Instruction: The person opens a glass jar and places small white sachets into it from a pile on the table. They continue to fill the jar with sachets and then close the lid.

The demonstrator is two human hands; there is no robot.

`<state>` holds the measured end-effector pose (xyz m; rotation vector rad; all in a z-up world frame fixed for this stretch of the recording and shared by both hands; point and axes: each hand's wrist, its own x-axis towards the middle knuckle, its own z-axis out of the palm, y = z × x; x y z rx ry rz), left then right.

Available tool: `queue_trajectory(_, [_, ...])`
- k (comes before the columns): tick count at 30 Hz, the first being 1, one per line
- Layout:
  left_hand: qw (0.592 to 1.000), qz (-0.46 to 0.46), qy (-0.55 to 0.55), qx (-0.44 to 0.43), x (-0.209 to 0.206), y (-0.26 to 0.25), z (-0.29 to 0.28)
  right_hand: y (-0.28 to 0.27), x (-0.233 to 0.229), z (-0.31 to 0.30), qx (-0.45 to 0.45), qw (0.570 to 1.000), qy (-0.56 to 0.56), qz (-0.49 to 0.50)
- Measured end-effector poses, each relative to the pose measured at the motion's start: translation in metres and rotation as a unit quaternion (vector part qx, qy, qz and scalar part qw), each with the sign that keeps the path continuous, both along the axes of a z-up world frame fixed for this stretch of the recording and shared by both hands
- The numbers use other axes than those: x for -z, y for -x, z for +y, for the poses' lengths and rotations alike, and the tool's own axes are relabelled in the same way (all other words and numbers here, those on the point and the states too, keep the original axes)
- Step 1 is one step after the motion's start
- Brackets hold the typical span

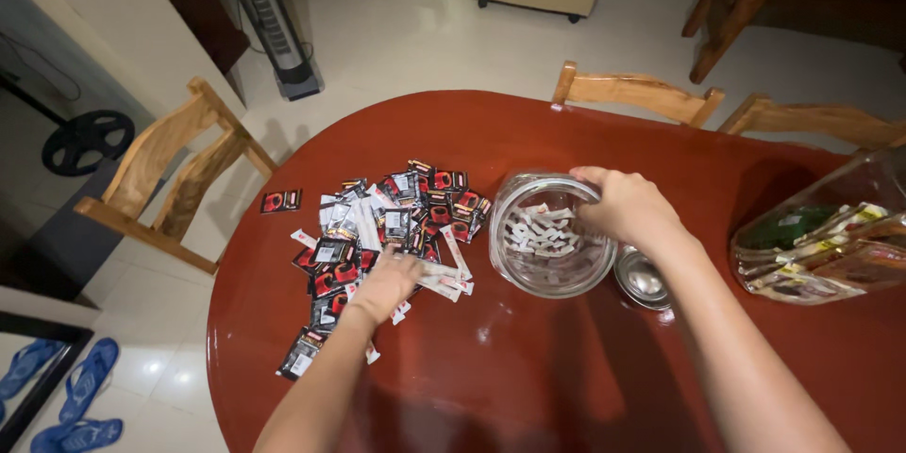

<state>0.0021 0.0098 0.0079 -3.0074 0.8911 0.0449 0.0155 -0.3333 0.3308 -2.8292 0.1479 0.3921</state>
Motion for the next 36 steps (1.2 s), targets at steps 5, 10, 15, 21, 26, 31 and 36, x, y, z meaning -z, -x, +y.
queue_trajectory(5, [0.995, -0.083, 0.045, 0.027, 0.023, -0.001, -0.040, -0.001, -0.002, 0.003, 0.004, 1.000, -0.005, 0.016])
queue_trajectory(10, [0.995, -0.054, -0.088, -0.007, 0.038, -0.007, -0.062, -0.003, -0.002, 0.003, -0.008, 1.000, -0.004, 0.004])
queue_trajectory(15, [1.000, -0.006, -0.022, 0.017, 0.027, -0.006, -0.066, 0.001, -0.002, 0.000, -0.001, 1.000, -0.022, 0.004])
queue_trajectory(21, [0.993, -0.065, -0.089, 0.038, 0.037, -0.051, -0.084, -0.003, -0.003, 0.001, 0.007, 1.000, -0.012, 0.019])
queue_trajectory(26, [0.992, -0.024, -0.124, 0.000, 0.051, -0.070, -0.101, -0.004, -0.002, -0.001, -0.014, 0.999, -0.047, -0.023])
queue_trajectory(31, [0.994, -0.087, 0.058, -0.037, 0.015, -0.029, -0.095, -0.004, -0.002, 0.001, 0.010, 0.997, -0.065, 0.030])
queue_trajectory(36, [0.813, -0.123, 0.499, -0.275, -0.083, 0.037, -0.089, -0.008, 0.002, 0.000, -0.047, 0.998, -0.047, -0.021])
